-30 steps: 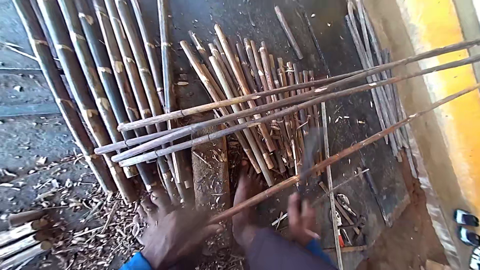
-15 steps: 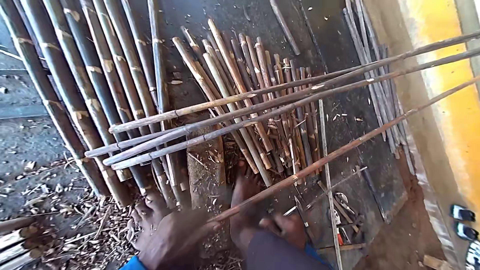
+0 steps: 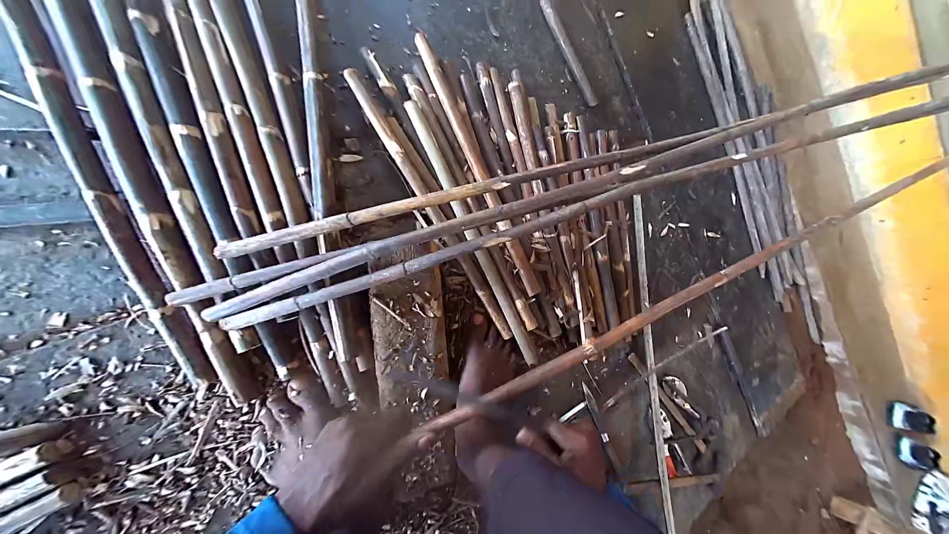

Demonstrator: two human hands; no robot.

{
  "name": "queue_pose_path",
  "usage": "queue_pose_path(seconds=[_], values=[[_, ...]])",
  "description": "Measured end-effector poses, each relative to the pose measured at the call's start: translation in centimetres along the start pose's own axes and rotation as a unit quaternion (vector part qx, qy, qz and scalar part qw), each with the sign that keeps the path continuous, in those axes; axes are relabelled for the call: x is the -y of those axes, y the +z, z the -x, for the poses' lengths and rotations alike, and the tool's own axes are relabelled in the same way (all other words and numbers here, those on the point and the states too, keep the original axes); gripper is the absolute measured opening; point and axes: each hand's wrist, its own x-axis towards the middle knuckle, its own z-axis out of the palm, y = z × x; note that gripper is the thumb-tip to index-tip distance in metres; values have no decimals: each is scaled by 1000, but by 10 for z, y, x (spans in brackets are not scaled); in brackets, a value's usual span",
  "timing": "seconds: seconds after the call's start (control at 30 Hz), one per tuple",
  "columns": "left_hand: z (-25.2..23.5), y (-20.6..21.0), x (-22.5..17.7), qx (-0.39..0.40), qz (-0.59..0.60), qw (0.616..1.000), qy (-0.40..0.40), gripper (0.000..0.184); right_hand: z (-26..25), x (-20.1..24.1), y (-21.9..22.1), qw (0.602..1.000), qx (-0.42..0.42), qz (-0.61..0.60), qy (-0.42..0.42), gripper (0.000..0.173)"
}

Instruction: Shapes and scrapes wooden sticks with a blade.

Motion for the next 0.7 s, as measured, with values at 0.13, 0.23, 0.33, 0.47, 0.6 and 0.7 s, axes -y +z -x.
queue_pose_path(seconds=[0.13,0.23,0.33,0.47,0.6,0.7], values=[[1,1,-1,4,61,998,-21,62,-15,8,-5,987,-77,-96,106,44],[-1,-1,-2,-4,65,998,-7,60,1,4,3,1000,-15,-21,1,46],[-4,2,-1,-1,78,997,1,58,-23,8,-3,975,-100,-155,123,41],[-1,3,3,9,96,995,-4,58,-2,4,3,999,3,-27,21,46],[-1,7,5,1,99,995,-11,60,-20,8,-7,988,-52,-100,108,42],[-3,6,5,14,105,994,-13,60,-5,7,-1,999,19,3,26,49]])
